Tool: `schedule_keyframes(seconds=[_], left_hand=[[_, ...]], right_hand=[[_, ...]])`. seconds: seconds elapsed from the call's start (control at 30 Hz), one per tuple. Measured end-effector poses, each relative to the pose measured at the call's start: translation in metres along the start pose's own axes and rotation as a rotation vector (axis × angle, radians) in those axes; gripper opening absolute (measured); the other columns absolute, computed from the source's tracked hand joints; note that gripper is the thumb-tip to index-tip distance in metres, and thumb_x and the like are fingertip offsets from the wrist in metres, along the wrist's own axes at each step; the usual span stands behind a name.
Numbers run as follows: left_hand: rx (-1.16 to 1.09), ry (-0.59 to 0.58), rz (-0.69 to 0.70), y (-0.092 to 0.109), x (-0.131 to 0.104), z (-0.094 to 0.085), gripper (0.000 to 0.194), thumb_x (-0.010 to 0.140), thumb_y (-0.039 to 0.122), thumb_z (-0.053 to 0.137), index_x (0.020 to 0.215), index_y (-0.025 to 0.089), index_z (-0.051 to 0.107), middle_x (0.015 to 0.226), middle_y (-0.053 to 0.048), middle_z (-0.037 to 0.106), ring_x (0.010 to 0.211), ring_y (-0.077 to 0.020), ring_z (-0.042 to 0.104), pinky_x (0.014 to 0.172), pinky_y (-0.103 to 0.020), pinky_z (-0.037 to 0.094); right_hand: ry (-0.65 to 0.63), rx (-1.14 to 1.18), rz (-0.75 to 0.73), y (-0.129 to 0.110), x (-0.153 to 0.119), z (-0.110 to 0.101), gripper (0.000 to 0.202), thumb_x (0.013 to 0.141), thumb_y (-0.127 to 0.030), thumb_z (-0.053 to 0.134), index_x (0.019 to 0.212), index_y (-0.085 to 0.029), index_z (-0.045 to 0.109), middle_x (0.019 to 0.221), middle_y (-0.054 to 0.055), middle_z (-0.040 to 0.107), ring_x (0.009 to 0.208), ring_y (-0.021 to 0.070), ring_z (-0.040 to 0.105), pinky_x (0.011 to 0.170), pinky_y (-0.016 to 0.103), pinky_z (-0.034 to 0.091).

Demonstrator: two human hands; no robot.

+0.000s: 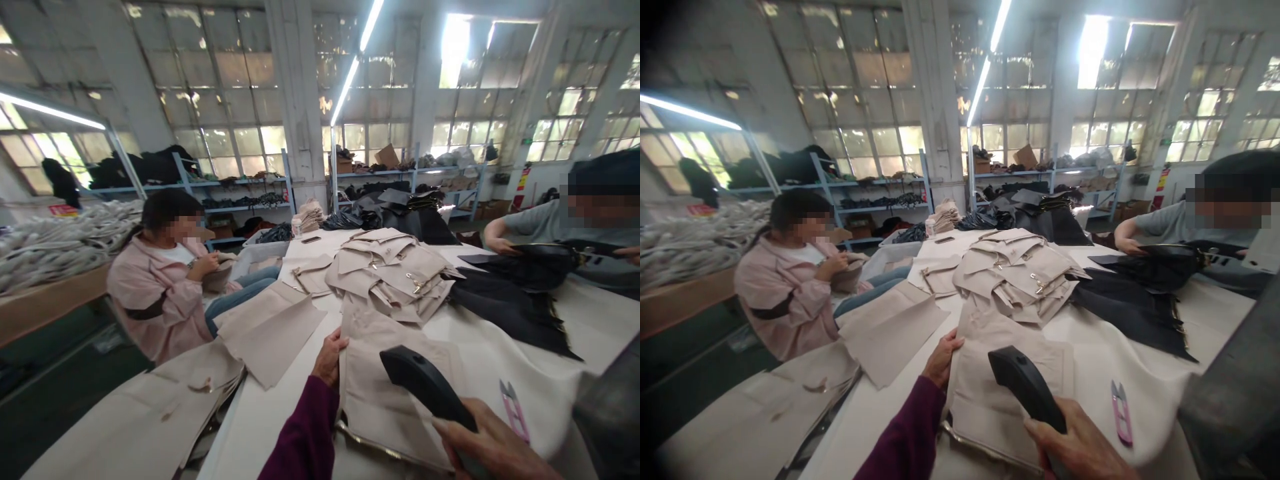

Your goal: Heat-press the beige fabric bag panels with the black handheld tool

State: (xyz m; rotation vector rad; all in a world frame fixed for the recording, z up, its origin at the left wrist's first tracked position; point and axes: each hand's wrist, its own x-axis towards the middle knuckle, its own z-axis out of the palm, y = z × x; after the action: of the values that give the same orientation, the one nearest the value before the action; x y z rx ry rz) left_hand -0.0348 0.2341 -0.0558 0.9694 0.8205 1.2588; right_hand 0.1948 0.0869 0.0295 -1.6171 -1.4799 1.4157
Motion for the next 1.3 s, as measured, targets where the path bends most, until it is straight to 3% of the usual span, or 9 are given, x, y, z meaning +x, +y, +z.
schedule_keyframes(seconds=[0.13,0.3,0.53,0.67,0.73,0.87,0.97,1.17,1.3], left_hand=[[-0.128,-0.044,-0.015,0.001,0.001,-0.001,0.049,0.061,0.015,0.063,0.109,0.01,0.064,0.081,-0.009,0.073,0.068,-0.0198,0.067,0.064,-0.03,0.052],[-0.176,-0.069,0.017,0.002,0.001,-0.002,0.05,0.062,0.016,0.062,0.111,0.012,0.063,0.086,-0.008,0.073,0.069,-0.0176,0.066,0.066,-0.028,0.051],[0.086,-0.075,0.077,0.004,-0.002,-0.003,0.044,0.067,0.019,0.053,0.109,0.011,0.064,0.081,-0.008,0.072,0.066,-0.0194,0.064,0.062,-0.031,0.05],[0.425,-0.024,0.132,0.003,-0.007,0.01,0.027,0.074,0.024,0.054,0.094,0.016,0.071,0.08,-0.005,0.07,0.075,-0.0211,0.063,0.073,-0.032,0.049],[0.619,0.06,0.154,0.004,-0.011,0.015,0.022,0.078,0.027,0.054,0.086,0.017,0.071,0.084,-0.008,0.068,0.084,-0.0232,0.061,0.084,-0.035,0.045],[0.972,0.378,0.131,0.008,-0.022,0.011,0.031,0.085,0.025,0.045,0.102,0.006,0.063,0.107,-0.021,0.058,0.107,-0.035,0.05,0.094,-0.05,0.033],[1.172,0.51,0.093,0.007,-0.032,0.007,0.043,0.074,0.026,0.062,0.109,0.001,0.058,0.109,-0.026,0.054,0.11,-0.0417,0.045,0.091,-0.055,0.033],[1.335,0.612,0.086,-0.004,-0.046,0.019,0.062,0.065,0.028,0.073,0.116,-0.001,0.052,0.112,-0.029,0.053,0.11,-0.0455,0.045,0.09,-0.058,0.032],[1.249,0.557,0.102,-0.008,-0.048,0.018,0.055,0.071,0.022,0.064,0.119,-0.002,0.051,0.113,-0.03,0.056,0.106,-0.0417,0.052,0.09,-0.054,0.035]], right_hand=[[-0.084,0.024,-0.025,-0.029,0.025,0.011,0.034,0.076,-0.049,0.054,0.061,-0.019,0.047,0.04,-0.006,0.046,0.032,0.0076,0.042,0.034,0.019,0.039],[-0.039,0.016,-0.077,-0.055,0.059,0.03,0.031,0.078,-0.046,0.057,0.069,-0.017,0.05,0.05,-0.005,0.052,0.038,0.0082,0.048,0.036,0.018,0.041],[-0.024,0.119,-0.171,-0.078,0.101,0.041,0.032,0.078,-0.047,0.06,0.077,-0.016,0.05,0.06,-0.004,0.055,0.043,0.0086,0.052,0.037,0.018,0.041],[0.13,0.139,-0.208,-0.095,0.084,0.019,0.031,0.076,-0.044,0.065,0.075,-0.016,0.052,0.06,-0.003,0.055,0.045,0.0081,0.053,0.041,0.018,0.043],[0.182,0.123,-0.168,-0.095,0.068,0.003,0.032,0.073,-0.045,0.067,0.07,-0.016,0.053,0.056,-0.003,0.054,0.043,0.0083,0.052,0.04,0.018,0.043],[0.152,0.029,-0.094,-0.068,0.032,-0.021,0.037,0.075,-0.049,0.063,0.062,-0.016,0.054,0.046,-0.002,0.054,0.038,0.0094,0.05,0.038,0.019,0.04],[0.097,0.031,-0.043,-0.039,0.009,-0.025,0.039,0.079,-0.051,0.059,0.063,-0.016,0.054,0.042,-0.003,0.052,0.036,0.0099,0.049,0.037,0.02,0.039],[0.064,0.076,0.024,-0.008,-0.011,-0.016,0.039,0.078,-0.053,0.058,0.064,-0.018,0.05,0.041,-0.005,0.049,0.035,0.0097,0.048,0.038,0.021,0.04],[0.064,0.084,-0.01,-0.009,-0.011,-0.012,0.036,0.079,-0.052,0.058,0.071,-0.018,0.05,0.046,-0.005,0.052,0.038,0.0102,0.049,0.037,0.02,0.041]])
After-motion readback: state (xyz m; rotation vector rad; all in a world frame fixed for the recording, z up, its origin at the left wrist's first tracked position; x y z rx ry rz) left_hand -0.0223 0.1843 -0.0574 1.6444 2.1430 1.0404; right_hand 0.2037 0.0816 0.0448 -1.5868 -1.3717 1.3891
